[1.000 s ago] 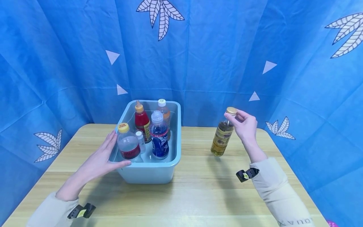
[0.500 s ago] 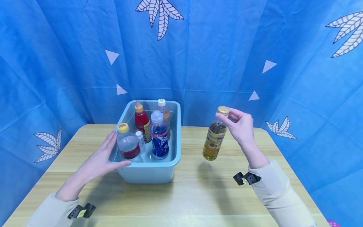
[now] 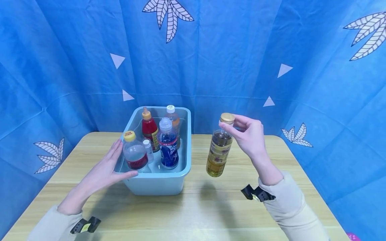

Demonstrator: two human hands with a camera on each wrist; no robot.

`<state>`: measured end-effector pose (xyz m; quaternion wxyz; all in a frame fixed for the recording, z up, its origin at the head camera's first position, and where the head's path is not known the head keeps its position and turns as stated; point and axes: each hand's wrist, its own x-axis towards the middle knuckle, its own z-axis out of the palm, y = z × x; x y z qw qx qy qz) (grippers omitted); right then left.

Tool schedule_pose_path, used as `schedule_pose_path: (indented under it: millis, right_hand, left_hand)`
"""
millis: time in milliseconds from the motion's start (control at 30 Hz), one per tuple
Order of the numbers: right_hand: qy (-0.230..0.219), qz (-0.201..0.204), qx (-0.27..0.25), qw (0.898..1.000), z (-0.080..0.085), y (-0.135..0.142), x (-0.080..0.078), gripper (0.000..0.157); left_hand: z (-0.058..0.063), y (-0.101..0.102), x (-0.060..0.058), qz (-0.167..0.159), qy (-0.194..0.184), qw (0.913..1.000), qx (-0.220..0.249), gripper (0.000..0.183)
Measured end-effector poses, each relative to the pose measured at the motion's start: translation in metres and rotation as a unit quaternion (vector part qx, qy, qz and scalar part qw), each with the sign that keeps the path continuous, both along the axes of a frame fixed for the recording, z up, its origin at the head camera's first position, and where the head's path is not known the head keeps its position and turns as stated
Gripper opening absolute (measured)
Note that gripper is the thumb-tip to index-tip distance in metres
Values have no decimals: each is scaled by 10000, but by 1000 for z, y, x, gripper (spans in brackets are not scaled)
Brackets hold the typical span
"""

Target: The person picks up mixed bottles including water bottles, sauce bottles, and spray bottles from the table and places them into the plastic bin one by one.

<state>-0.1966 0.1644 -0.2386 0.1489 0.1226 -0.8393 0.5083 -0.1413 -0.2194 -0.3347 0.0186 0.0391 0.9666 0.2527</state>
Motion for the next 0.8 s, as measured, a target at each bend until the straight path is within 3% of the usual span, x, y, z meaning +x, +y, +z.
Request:
schedule_pose_path:
  millis: [800]
  right_hand:
    - [700, 674, -218, 9950, 49, -25, 30, 30]
  left_hand:
    - [-2, -1, -1, -21, 32, 10000, -1, 118]
